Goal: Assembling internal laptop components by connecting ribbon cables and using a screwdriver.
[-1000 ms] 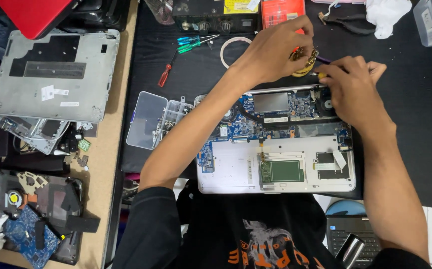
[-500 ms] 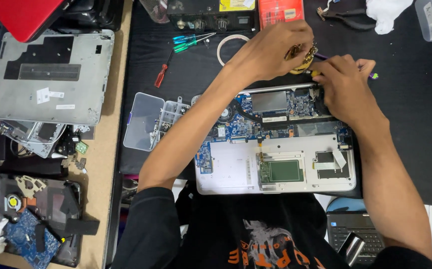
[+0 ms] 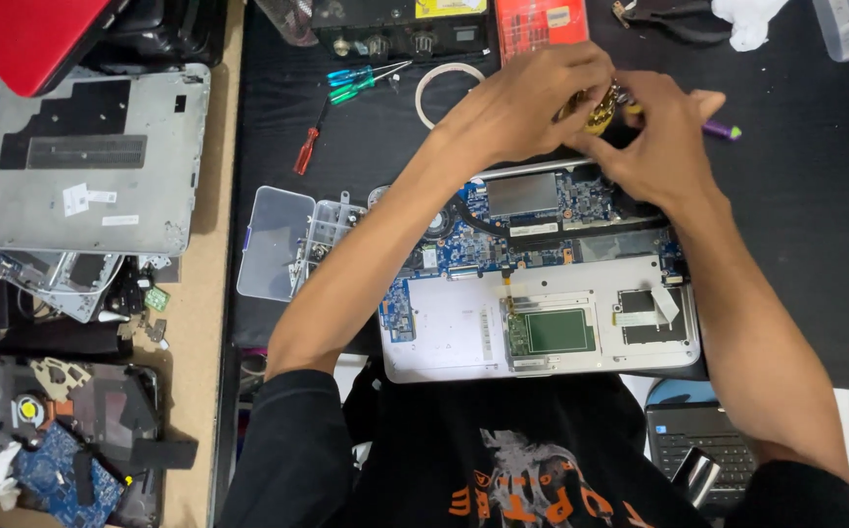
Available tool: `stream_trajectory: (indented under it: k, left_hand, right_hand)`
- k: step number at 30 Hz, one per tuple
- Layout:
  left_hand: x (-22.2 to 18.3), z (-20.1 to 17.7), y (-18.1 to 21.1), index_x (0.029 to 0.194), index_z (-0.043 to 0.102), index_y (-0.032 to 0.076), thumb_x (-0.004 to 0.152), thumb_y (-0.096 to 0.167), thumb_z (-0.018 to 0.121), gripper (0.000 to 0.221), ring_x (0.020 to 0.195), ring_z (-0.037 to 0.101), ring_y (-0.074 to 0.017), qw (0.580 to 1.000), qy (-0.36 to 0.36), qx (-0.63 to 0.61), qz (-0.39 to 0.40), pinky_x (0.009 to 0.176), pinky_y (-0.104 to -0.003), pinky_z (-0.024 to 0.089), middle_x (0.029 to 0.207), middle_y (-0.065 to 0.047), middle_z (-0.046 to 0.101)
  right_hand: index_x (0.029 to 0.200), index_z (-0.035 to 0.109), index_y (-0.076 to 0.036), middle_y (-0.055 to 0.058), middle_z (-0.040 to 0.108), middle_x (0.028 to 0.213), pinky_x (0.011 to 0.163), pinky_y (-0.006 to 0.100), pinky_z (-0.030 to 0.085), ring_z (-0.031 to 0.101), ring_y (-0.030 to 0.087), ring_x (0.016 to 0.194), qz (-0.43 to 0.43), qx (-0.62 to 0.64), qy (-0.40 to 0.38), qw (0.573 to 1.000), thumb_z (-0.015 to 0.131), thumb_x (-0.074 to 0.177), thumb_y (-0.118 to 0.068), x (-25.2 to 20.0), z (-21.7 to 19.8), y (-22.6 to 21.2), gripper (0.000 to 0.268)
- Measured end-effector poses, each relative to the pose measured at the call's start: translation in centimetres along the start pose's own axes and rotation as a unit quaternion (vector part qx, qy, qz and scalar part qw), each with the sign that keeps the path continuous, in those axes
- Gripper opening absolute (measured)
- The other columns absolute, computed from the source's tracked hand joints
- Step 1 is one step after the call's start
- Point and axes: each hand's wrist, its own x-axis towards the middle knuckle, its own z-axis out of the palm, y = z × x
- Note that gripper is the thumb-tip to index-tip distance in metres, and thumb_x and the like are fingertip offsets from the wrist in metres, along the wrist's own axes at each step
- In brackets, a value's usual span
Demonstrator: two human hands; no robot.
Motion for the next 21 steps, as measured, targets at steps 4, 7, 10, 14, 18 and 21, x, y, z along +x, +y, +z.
stream_trajectory:
  k: [4,7,10,14,18,21]
  left_hand:
    - [-0.1,0.0,0.3,0.105,0.065,0.001,0.101,0.007,0.058,0.01,0.08,0.069,-0.0284,1.0,-0.002,0.011,-0.012,0.054,-0.039,0.052,0.112,-0.009,0.064]
    - [0.2,-0.4,0.4,0.096,0.063,0.005,0.101,0.007,0.054,0.01,0.079,0.067,-0.024,0.999,0.006,0.036,-0.006,0.05,-0.036,0.049,0.108,-0.005,0.066]
    - [0.4,-0.3,0.0,0.09,0.059,0.007,0.097,0.007,0.055,0.008,0.071,0.061,-0.0229,0.999,0.019,0.045,0.005,0.049,-0.037,0.041,0.091,-0.003,0.061]
    - [0.3,-0.4,0.2,0.096,0.065,0.004,0.099,0.007,0.056,0.01,0.077,0.067,-0.0274,0.999,0.013,0.038,0.003,0.053,-0.04,0.047,0.102,-0.005,0.066]
    - [0.1,-0.3,-0.1,0.097,0.068,0.004,0.101,0.008,0.058,0.011,0.081,0.067,-0.0235,0.994,0.042,0.086,0.045,0.048,-0.036,0.043,0.109,-0.002,0.065]
    - [0.3,-0.3,0.0,0.094,0.065,0.004,0.099,0.005,0.057,0.01,0.082,0.066,-0.0237,0.994,0.055,0.078,0.051,0.05,-0.035,0.043,0.105,-0.004,0.065]
  right_hand:
    - [0.091,0.059,-0.004,0.006,0.053,0.079,0.075,0.044,0.028,0.044,0.024,0.077,0.018,0.014,-0.003,1.0,0.076,0.099,-0.029,0.1,0.6,0.3,0.031]
    - [0.082,0.049,-0.01,0.002,0.045,0.073,0.078,0.044,0.026,0.041,0.021,0.073,0.03,-0.005,-0.003,1.0,0.077,0.102,-0.031,-0.1,0.8,0.6,0.04]
    - [0.091,0.058,-0.007,0.005,0.052,0.079,0.076,0.044,0.025,0.046,0.025,0.081,0.023,-0.024,0.002,0.999,0.082,0.104,-0.033,-0.3,0.9,1.0,0.038]
    - [0.087,0.053,-0.01,0.002,0.047,0.077,0.079,0.043,0.02,0.047,0.024,0.082,0.036,-0.05,0.006,0.998,0.082,0.104,-0.041,-0.6,1.2,1.3,0.045]
    - [0.091,0.052,-0.012,0.001,0.046,0.077,0.081,0.042,0.018,0.047,0.024,0.08,0.017,-0.078,0.02,0.997,0.08,0.106,-0.045,-0.8,1.6,1.7,0.046]
    - [0.087,0.05,-0.01,0.002,0.044,0.076,0.078,0.043,0.021,0.045,0.024,0.08,0.016,-0.055,0.014,0.998,0.08,0.107,-0.041,-0.7,1.4,1.9,0.048]
